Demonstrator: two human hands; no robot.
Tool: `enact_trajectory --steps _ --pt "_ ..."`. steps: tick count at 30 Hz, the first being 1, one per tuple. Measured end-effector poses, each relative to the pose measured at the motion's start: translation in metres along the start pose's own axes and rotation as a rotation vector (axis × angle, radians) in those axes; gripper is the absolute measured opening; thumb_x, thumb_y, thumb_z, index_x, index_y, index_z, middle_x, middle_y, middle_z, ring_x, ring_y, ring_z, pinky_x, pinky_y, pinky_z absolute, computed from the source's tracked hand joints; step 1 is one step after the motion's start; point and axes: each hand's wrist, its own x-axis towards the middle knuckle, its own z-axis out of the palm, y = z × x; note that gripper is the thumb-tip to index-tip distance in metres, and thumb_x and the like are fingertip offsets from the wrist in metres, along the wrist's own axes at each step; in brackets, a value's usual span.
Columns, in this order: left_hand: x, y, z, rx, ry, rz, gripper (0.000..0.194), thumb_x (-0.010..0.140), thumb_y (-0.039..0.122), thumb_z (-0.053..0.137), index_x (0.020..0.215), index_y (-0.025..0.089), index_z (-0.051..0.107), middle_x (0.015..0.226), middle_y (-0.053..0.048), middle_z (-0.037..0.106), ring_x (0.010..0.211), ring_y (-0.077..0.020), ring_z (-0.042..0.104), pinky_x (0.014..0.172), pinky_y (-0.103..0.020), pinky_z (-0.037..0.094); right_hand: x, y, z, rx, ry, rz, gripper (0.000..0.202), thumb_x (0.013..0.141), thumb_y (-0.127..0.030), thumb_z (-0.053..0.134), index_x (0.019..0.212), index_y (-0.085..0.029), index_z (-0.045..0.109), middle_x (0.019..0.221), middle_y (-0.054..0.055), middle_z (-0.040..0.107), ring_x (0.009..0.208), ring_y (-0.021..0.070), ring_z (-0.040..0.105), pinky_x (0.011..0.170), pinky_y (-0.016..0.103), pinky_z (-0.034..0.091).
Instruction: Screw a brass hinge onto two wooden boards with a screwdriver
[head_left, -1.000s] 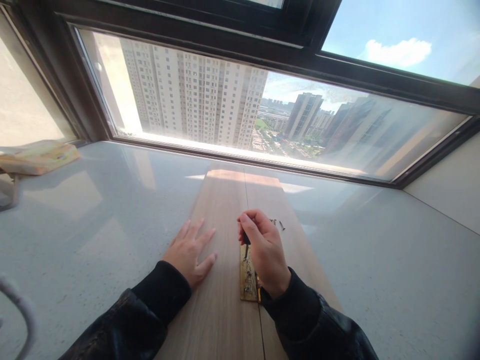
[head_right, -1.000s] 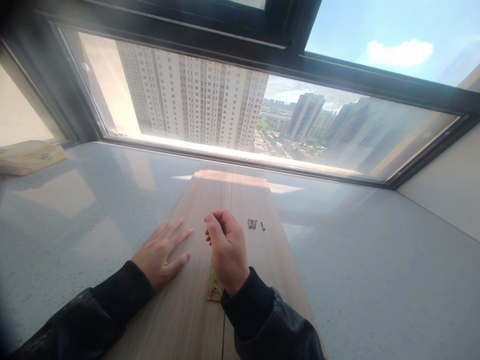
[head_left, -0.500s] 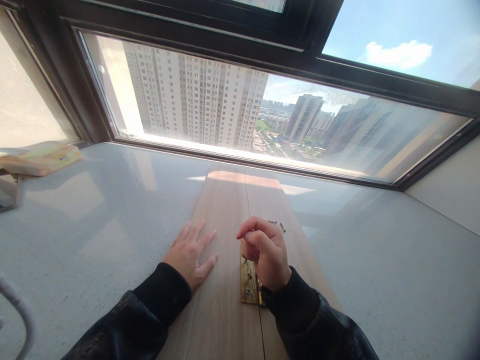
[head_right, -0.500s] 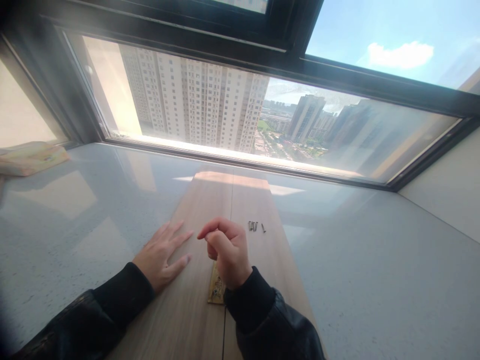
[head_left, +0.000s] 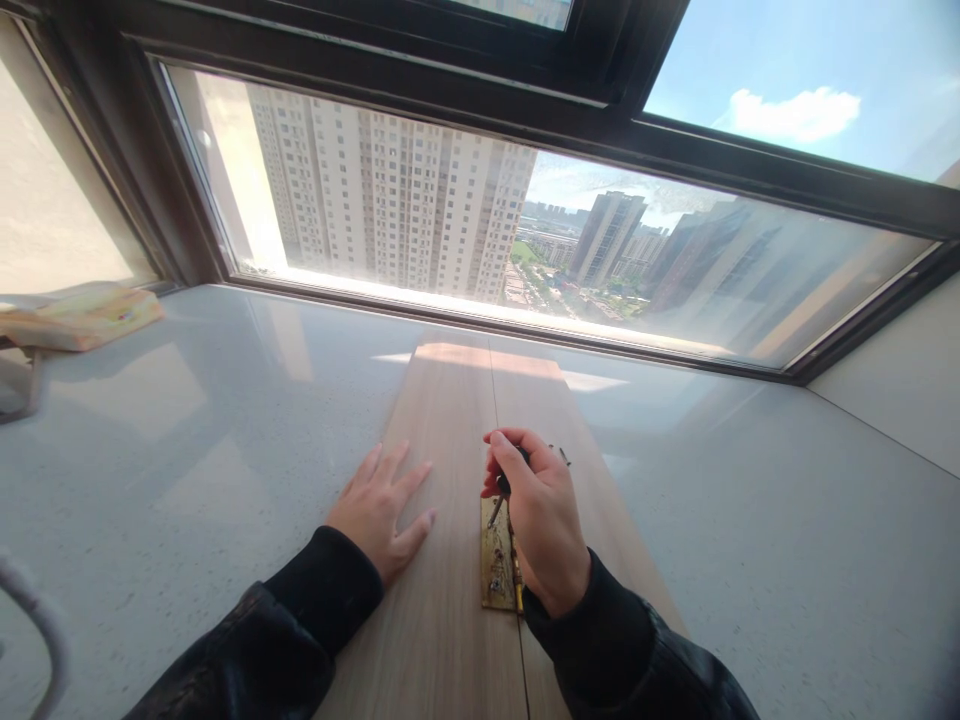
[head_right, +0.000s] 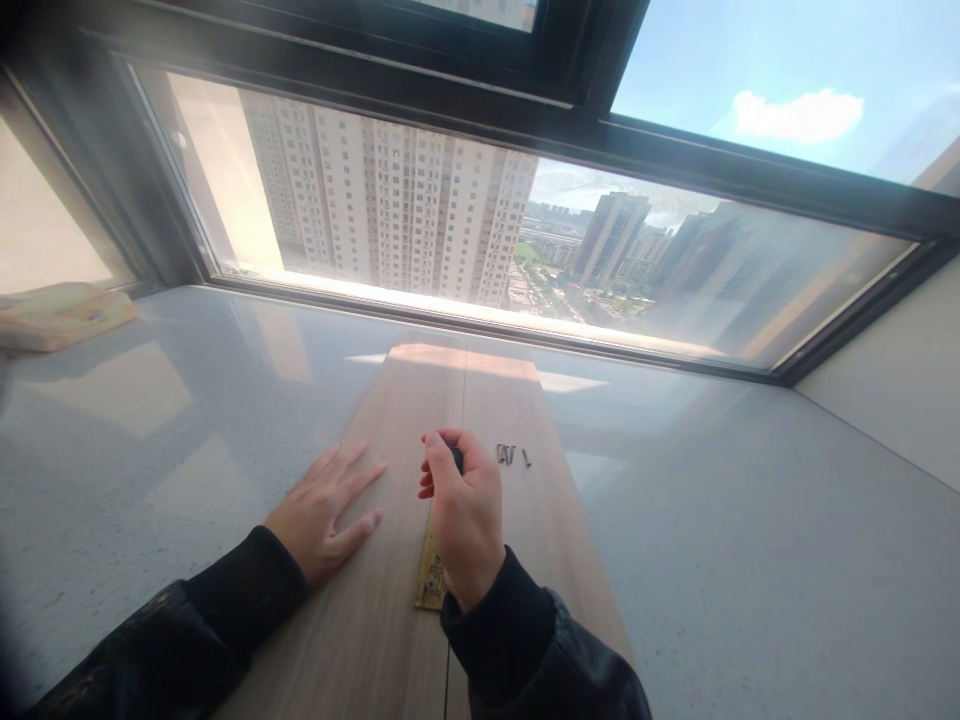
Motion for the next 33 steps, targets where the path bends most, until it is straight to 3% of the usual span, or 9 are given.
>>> enact_trajectory --steps 7,13,15,18,23,27,29,33 --pt "0.000 0.000 -0.001 -0.005 -0.016 0.012 0.050 0.076 0.038 0.052 0.123 0.024 0.055 0.137 -0.011 0.040 0.127 -0.0375 0.029 0.101 -0.051 0.031 -0.001 0.008 -0.002 0.016 -0.106 -0.095 0.034 0.078 -0.031 0.055 0.049 -0.018 0.043 0.045 -0.006 0.034 0.043 0.0065 0.028 0.042 0.023 0.021" --pt "0.000 0.000 -0.001 -0.001 -0.012 0.011 0.050 0.077 0.040 0.051 0.124 0.024 0.054 0.138 -0.010 0.039 0.127 -0.0379 0.029 0.100 -0.051 0.033 0.005 -0.003 -0.008 -0.012 -0.487 0.021 0.042 0.075 -0.033 0.056 0.040 -0.017 0.038 0.037 -0.006 0.032 0.038 0.0051 0.024 0.042 0.025 0.016" --pt "0.000 -0.001 -0.001 0.002 -0.009 0.005 0.049 0.077 0.040 0.051 0.123 0.025 0.054 0.138 -0.009 0.039 0.127 -0.0373 0.030 0.100 -0.051 0.033 0.003 -0.003 -0.006 0.052 -0.461 0.043 0.029 0.074 -0.027 0.053 0.048 -0.017 0.044 0.040 -0.007 0.032 0.040 0.0056 0.024 0.042 0.024 0.015" --pt "0.000 -0.001 -0.001 0.001 -0.028 0.003 0.050 0.077 0.042 0.050 0.124 0.024 0.054 0.138 -0.010 0.039 0.127 -0.0379 0.029 0.100 -0.051 0.032 -0.002 0.000 -0.001 0.056 -0.305 -0.016 0.013 0.078 -0.024 0.046 0.067 -0.018 0.051 0.047 -0.007 0.037 0.045 0.0079 0.032 0.044 0.023 0.023" --pt "0.000 -0.001 0.000 -0.003 -0.014 0.005 0.049 0.077 0.041 0.050 0.123 0.025 0.054 0.138 -0.010 0.039 0.127 -0.0365 0.029 0.099 -0.051 0.033 -0.006 0.000 0.002 -0.189 -0.030 -0.183 0.016 0.082 -0.034 0.051 0.080 -0.018 0.055 0.064 -0.001 0.054 0.062 0.0128 0.050 0.060 0.027 0.040" --pt "0.000 0.000 0.000 -0.001 0.008 0.005 0.049 0.076 0.039 0.052 0.122 0.024 0.055 0.137 -0.009 0.041 0.127 -0.0352 0.030 0.100 -0.050 0.033 -0.002 0.005 0.002 -0.190 0.103 -0.264 0.015 0.083 -0.033 0.051 0.078 -0.019 0.053 0.061 -0.003 0.049 0.057 0.0113 0.046 0.056 0.026 0.038" --pt "0.000 0.000 -0.001 0.004 -0.003 0.002 0.049 0.075 0.039 0.052 0.122 0.024 0.055 0.137 -0.010 0.040 0.127 -0.0358 0.030 0.100 -0.051 0.033 0.000 0.008 0.002 -0.052 0.090 -0.215 0.015 0.081 -0.032 0.052 0.074 -0.019 0.052 0.053 -0.006 0.042 0.050 0.0093 0.039 0.049 0.024 0.033" --pt "0.001 -0.001 -0.003 -0.009 -0.046 0.024 0.050 0.078 0.041 0.050 0.125 0.024 0.053 0.138 -0.011 0.039 0.128 -0.0374 0.028 0.100 -0.051 0.032 0.001 0.004 -0.001 0.160 -0.068 -0.073 0.015 0.073 -0.024 0.054 0.059 -0.018 0.050 0.041 -0.009 0.030 0.039 0.0059 0.024 0.040 0.021 0.018"
